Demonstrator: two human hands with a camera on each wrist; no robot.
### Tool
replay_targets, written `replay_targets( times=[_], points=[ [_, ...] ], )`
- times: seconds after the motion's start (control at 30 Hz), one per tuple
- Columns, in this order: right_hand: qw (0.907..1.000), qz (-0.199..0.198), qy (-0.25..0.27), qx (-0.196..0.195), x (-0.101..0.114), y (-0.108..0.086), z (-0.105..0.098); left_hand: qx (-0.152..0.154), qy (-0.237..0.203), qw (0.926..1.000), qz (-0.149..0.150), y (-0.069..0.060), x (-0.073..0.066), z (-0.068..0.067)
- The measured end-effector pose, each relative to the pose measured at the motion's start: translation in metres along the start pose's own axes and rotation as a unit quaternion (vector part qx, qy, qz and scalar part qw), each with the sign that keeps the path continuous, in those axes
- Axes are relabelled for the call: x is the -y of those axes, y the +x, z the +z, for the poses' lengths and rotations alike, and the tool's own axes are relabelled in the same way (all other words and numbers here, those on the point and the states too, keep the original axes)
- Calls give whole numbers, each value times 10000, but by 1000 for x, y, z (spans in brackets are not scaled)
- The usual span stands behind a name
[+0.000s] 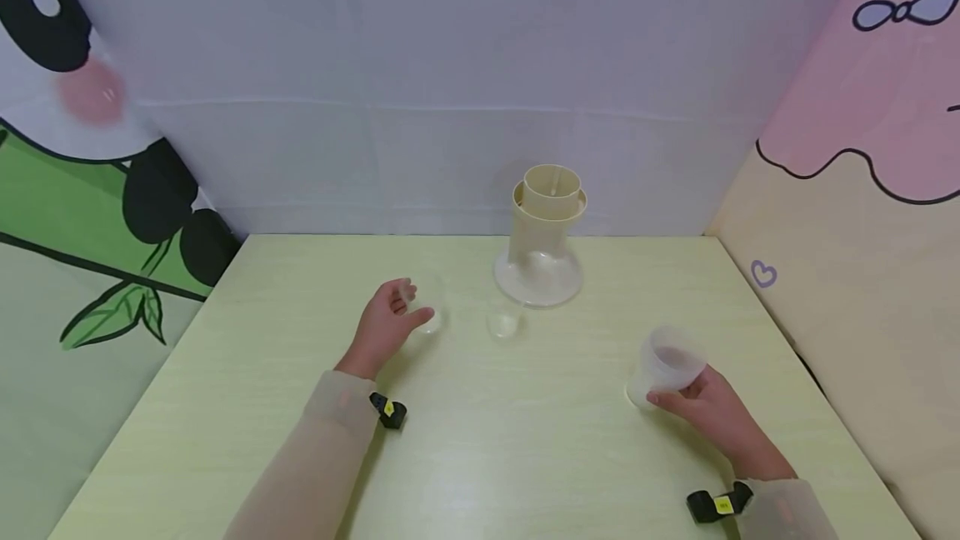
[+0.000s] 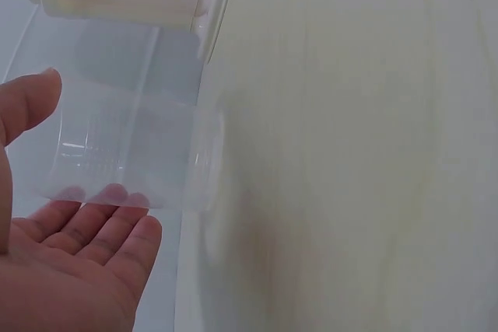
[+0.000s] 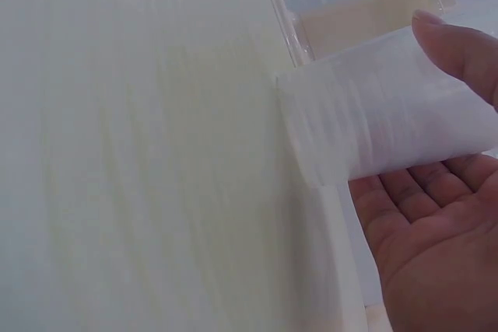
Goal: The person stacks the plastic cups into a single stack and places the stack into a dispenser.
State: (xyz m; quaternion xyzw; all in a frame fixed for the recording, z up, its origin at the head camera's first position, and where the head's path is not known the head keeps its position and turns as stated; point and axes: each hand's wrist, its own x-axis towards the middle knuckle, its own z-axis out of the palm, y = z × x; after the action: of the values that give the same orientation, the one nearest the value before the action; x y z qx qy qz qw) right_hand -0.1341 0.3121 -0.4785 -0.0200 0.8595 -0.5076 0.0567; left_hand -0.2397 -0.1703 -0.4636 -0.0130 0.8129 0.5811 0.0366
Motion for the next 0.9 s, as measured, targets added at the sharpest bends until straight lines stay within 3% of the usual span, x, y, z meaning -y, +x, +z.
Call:
replay_targets(
  times=[0.9],
  points=[
    [9999,-111,42,-3,0,0,-1,-37,-204,9997,133,-2,-5,3]
  ],
)
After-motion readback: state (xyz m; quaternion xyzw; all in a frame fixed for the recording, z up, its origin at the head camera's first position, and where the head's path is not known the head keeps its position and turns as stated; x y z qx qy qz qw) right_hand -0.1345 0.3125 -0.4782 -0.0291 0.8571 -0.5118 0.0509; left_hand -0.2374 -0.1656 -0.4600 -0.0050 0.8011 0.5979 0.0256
